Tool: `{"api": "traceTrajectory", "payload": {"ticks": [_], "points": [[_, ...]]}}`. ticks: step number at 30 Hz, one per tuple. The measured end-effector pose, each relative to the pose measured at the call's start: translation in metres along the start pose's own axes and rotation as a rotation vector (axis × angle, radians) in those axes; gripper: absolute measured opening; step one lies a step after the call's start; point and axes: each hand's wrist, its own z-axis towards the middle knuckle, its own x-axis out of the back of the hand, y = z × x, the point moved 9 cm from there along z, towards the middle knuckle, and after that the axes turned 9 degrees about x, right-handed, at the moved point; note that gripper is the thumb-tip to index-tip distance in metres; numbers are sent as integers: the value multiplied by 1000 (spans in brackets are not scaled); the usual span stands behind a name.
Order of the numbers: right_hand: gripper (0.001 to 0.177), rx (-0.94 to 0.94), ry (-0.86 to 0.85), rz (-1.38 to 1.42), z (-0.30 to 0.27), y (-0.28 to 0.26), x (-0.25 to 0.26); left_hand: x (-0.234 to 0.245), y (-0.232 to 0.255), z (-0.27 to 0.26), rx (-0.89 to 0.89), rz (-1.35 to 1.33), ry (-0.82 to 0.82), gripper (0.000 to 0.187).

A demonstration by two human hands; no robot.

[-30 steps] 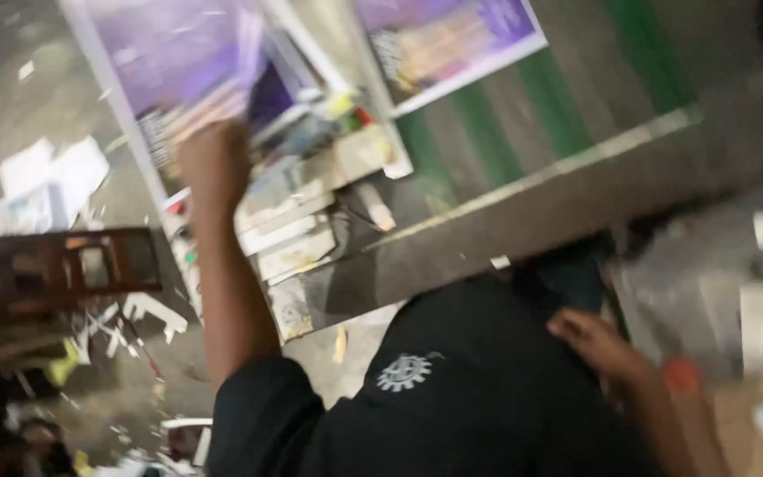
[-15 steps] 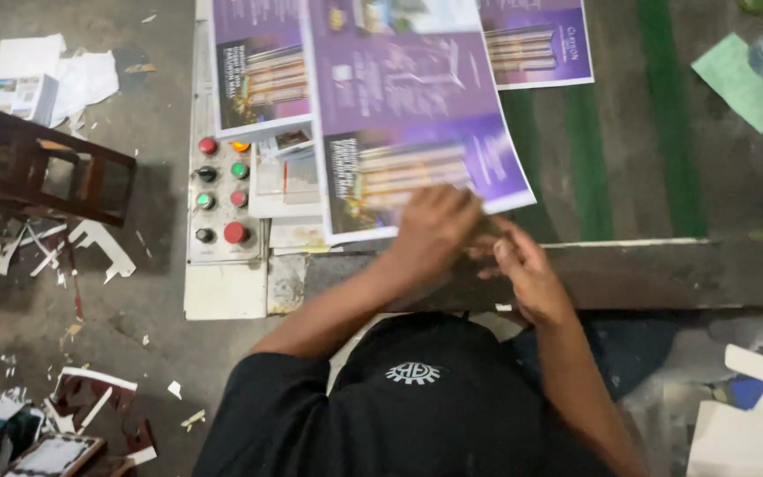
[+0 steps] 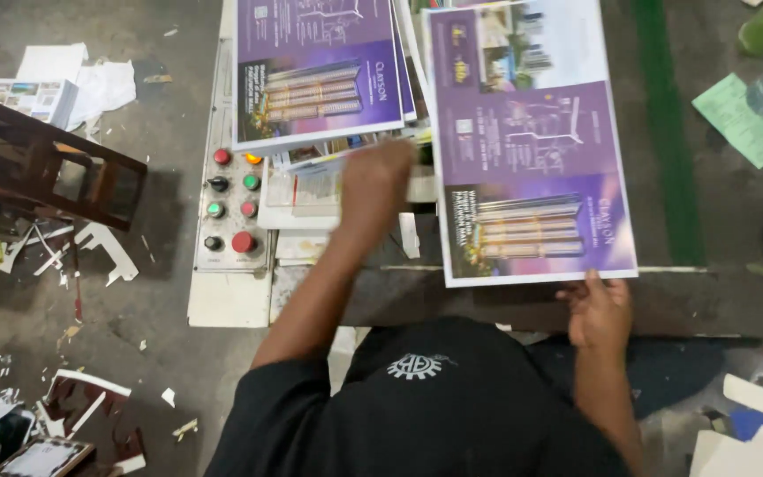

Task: The person sorts through a stack of printed papers on a workbench, repeatedly picking up sheets and placing them into a separate pile. The person handles the papers by hand, moving them from one side of the table to the other in a repetitive manner.

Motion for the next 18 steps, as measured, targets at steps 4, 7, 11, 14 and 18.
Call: {"api": "traceTrajectory", "payload": {"ticks": [4, 7, 11, 14, 18], "points": [[21, -40, 56, -69, -11, 6, 58, -23, -69, 23, 31, 215, 189, 61], [20, -35, 86, -145, -15, -2, 73, -45, -89, 25, 43, 318, 141, 89], [23, -153, 62, -224, -11, 9, 58, -25, -97, 19, 58, 325, 170, 55], [25, -179, -7, -264, 24, 19, 31, 0, -95, 33, -35, 288, 186, 31], [23, -137, -70, -392, 80, 26, 5, 13, -92, 45, -167, 193, 108, 3]]}}
